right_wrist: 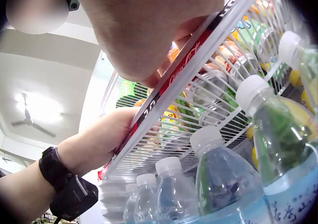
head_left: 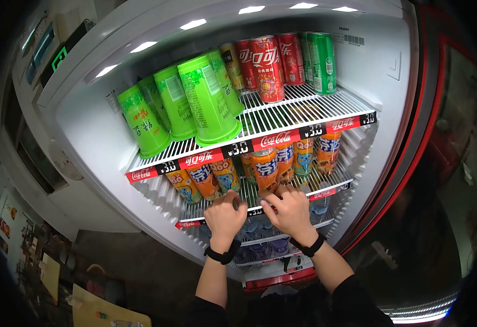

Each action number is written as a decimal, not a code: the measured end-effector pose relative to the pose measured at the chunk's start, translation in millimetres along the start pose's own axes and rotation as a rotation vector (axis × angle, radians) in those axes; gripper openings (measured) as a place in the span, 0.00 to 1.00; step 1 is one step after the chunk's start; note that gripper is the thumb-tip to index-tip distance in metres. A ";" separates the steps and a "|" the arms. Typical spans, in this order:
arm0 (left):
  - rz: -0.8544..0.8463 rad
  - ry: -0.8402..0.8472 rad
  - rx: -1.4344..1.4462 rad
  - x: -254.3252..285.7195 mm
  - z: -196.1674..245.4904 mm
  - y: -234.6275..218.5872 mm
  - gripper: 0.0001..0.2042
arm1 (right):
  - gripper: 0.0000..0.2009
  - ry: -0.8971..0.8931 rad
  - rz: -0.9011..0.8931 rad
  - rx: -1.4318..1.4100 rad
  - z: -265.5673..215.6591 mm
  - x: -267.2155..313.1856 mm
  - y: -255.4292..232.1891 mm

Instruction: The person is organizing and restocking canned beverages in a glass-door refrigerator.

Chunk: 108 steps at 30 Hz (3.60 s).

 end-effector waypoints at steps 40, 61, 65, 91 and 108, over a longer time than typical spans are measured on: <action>0.037 0.047 0.036 -2.7 2.7 -4.9 0.03 | 0.16 0.210 -0.096 0.124 -6.3 -8.0 22.4; 0.066 0.084 0.146 1.0 -2.4 -10.7 0.12 | 0.09 0.223 -0.034 0.114 -7.8 -10.0 31.4; 0.065 0.054 0.244 3.4 -6.7 -17.1 0.15 | 0.08 0.235 -0.049 0.112 -7.9 -10.9 31.8; 0.428 -0.217 0.444 -13.2 -66.4 -56.9 0.34 | 0.07 0.160 -0.014 0.091 -1.3 -5.4 36.4; 0.437 -0.076 0.229 -20.9 -71.7 -56.2 0.27 | 0.06 0.135 0.028 0.105 -2.1 -5.8 33.4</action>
Point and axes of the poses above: each hand's wrist, its own x-axis away from the middle knuckle, its own y-axis out of the palm, z = x × y, the point moved 5 cm from there along -x, towards the middle knuckle, and after that the axes turned 11 degrees about -z, right-handed, at the moved point
